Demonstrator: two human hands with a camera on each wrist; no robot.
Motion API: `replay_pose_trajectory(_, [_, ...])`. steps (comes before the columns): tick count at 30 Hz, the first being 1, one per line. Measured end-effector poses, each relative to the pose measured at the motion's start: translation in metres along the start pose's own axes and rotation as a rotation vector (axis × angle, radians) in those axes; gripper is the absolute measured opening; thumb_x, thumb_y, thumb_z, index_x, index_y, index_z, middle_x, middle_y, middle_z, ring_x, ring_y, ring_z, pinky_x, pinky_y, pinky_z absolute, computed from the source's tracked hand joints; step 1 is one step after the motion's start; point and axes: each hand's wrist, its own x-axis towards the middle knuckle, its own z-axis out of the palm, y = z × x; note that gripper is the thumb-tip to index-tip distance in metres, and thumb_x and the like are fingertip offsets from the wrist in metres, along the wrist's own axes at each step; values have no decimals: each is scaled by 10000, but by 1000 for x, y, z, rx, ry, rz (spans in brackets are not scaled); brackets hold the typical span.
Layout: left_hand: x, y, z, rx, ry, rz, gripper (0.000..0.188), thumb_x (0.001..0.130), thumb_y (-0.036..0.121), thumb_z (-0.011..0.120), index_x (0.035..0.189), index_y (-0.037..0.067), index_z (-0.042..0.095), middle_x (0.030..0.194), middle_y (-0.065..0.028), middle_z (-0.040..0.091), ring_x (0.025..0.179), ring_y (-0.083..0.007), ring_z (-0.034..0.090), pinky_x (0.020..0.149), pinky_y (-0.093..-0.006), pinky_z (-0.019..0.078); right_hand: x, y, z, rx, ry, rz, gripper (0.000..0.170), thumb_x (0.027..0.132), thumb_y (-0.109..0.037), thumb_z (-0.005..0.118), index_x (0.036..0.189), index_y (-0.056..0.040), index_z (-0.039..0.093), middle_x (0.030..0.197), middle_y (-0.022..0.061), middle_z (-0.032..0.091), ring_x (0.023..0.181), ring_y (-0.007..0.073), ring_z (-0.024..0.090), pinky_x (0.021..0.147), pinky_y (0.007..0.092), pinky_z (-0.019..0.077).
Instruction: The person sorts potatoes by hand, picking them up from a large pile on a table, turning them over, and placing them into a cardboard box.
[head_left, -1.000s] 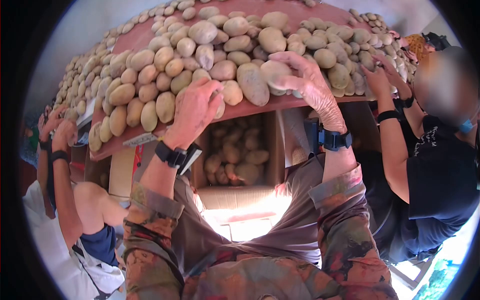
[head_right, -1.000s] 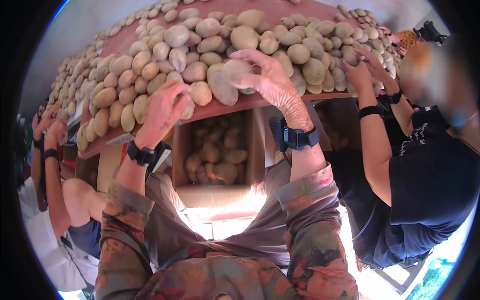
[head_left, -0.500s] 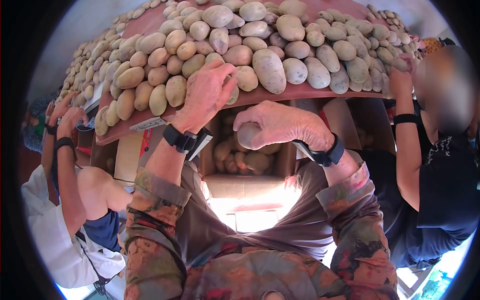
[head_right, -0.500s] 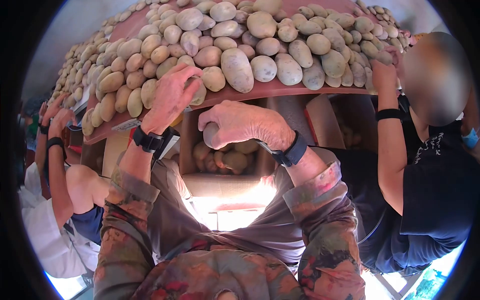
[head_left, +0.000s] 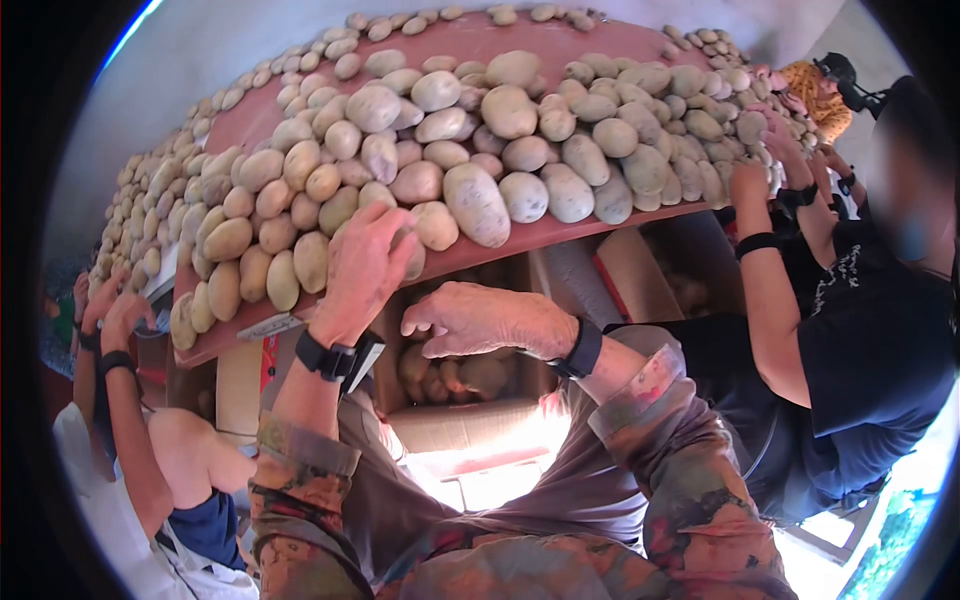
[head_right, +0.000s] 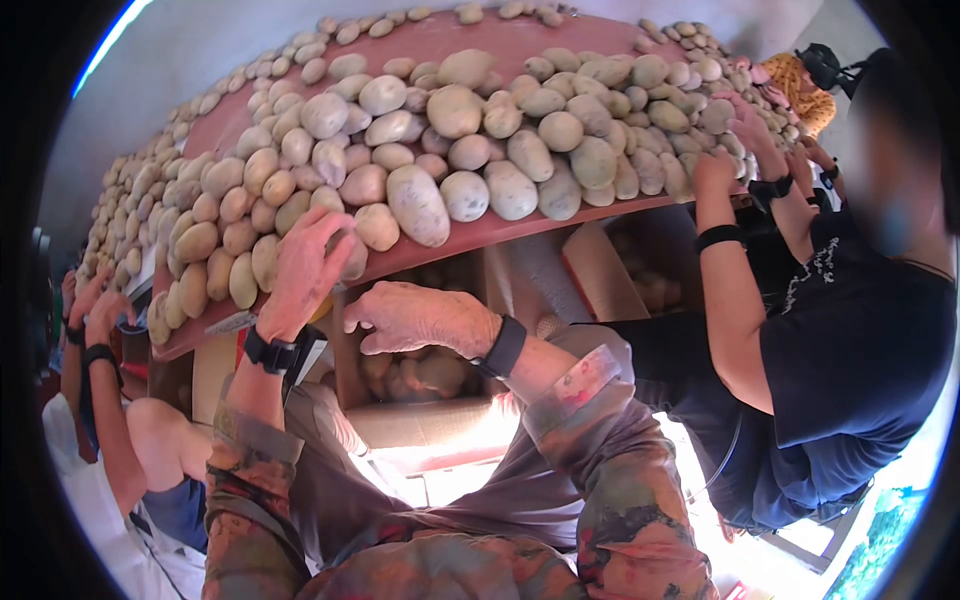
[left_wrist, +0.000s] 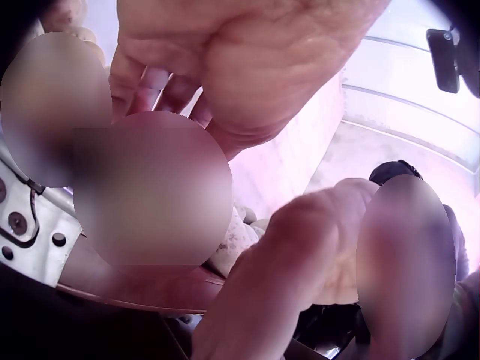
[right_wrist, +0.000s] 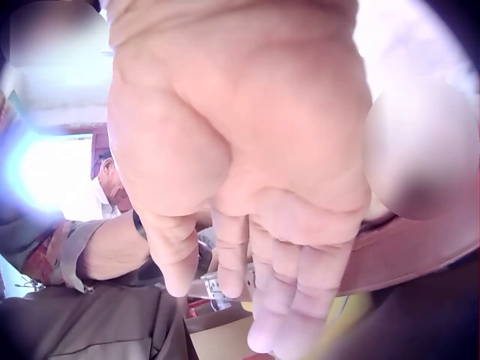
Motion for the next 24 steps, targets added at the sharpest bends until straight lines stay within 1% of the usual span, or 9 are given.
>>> replay_pose_trajectory(2, [-1,-2,0,-8,-14,-26,166,857,117,668,998,35,636,922,-139,600,880,-363,606,741,-452,480,-1,-1,-9,46,40,-43,328,832,-170,711,1100,8,649,857,147,689,760,278,672,701,379,530])
replay_pose_trajectory(8, [-1,0,1,3,-33,-95,176,843,106,676,996,23,654,940,-141,615,897,-362,609,758,-447,484,-17,-5,-39,164,227,35,235,871,-162,677,1041,-1,667,797,112,666,717,187,642,688,338,523])
replay_pose_trajectory(11, [0,1,2,-5,-24,-75,178,839,104,675,993,17,660,944,-144,618,907,-358,608,771,-442,485,-21,1,-44,147,404,-7,173,838,-140,671,988,-55,691,749,108,678,705,244,672,695,357,533])
replay_pose_trajectory(16, [0,4,-1,-13,-47,-80,174,855,112,657,1000,18,654,941,-147,615,921,-357,600,791,-447,481,-26,8,-53,96,540,40,129,839,-117,652,950,-55,677,762,121,673,731,267,677,687,364,536])
replay_pose_trajectory(18, [1,6,-1,-26,-58,-73,171,861,115,651,1003,19,652,940,-147,613,925,-357,597,797,-449,479,-26,18,-58,-122,810,49,154,842,-112,684,988,-61,674,882,117,685,795,284,667,734,370,538])
replay_pose_trajectory(19, [1,5,0,-35,-51,-75,168,867,117,645,1004,19,650,939,-148,613,921,-358,595,796,-452,477,-29,22,-63,-130,814,53,154,842,-112,684,988,-61,674,882,117,685,795,284,667,734,370,538])
replay_pose_trajectory(21, [0,5,0,-47,-39,-70,164,872,118,640,1005,20,649,938,-148,612,917,-360,592,795,-455,475,-38,31,-80,-511,1181,190,206,806,-81,683,1011,-91,664,934,117,672,920,338,646,799,412,539])
replay_pose_trajectory(23, [1,7,-2,-43,-48,-73,159,877,117,637,1002,20,650,938,-148,613,910,-360,590,793,-455,473,-50,50,-96,-689,1263,386,267,788,-69,680,1050,-101,647,974,121,652,1001,339,625,859,434,525])
replay_pose_trajectory(24, [0,7,-2,-47,-45,-66,159,877,117,637,1002,20,650,938,-148,613,910,-360,590,793,-455,473,-59,59,-103,-739,1350,328,349,736,-90,717,1078,-94,645,950,108,627,928,335,598,830,434,512])
